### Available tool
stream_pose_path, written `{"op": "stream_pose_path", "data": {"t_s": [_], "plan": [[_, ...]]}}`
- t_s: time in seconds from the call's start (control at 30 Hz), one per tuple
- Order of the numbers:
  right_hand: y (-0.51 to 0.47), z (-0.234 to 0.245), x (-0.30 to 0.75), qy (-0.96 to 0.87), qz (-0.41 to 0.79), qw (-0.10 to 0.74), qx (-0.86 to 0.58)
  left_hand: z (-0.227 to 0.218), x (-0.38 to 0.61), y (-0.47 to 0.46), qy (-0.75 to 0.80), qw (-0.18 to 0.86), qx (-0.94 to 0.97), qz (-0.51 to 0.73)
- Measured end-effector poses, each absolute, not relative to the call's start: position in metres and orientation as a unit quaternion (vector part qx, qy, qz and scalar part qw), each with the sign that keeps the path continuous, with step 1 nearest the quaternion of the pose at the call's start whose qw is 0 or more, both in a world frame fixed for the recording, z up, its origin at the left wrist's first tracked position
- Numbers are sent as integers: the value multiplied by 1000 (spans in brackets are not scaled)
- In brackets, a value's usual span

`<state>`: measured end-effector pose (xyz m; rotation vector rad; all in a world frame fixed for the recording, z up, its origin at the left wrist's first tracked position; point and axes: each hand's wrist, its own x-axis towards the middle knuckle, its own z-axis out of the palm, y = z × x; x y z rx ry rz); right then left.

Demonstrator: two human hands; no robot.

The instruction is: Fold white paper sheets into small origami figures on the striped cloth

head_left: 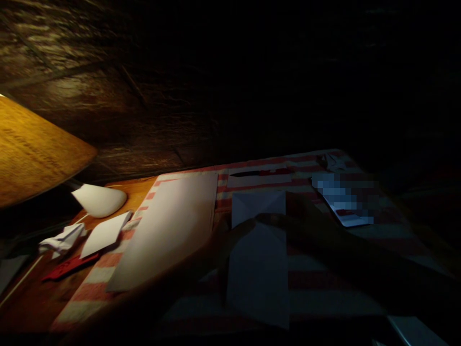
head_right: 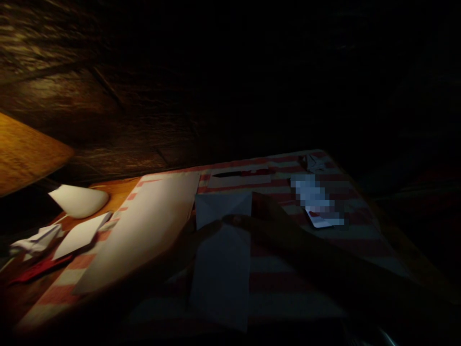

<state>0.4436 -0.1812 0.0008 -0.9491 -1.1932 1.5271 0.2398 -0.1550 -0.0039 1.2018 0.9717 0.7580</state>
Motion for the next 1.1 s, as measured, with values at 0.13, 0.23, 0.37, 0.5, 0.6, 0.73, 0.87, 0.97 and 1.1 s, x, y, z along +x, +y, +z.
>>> {"op": "stream_pose_path", "data": {"t_s": [0.13,0.23,0.37,0.5,0.6,0.73,0.87,0.97,1.1], "plan": [[-180,-9,446,-537,599,428,-412,-4,241,-156,440,645,505,369],[-181,-12,447,-593,548,402,-432,-7,240,-154,447,625,510,387],[-183,-12,446,-652,458,362,-484,-6,240,-151,466,634,488,378],[-184,-11,447,-665,452,364,-470,-2,240,-150,450,685,423,386],[-183,-9,448,-652,480,376,-451,-2,238,-147,431,722,380,385],[-180,-8,449,-657,501,372,-423,-9,234,-143,428,720,394,378],[-181,-8,447,-654,524,366,-404,-16,232,-140,397,727,429,360],[-185,-6,446,-585,611,386,-369,-19,231,-136,396,726,411,385],[-186,-4,450,-541,678,333,-368,-19,230,-127,421,693,350,469]]}}
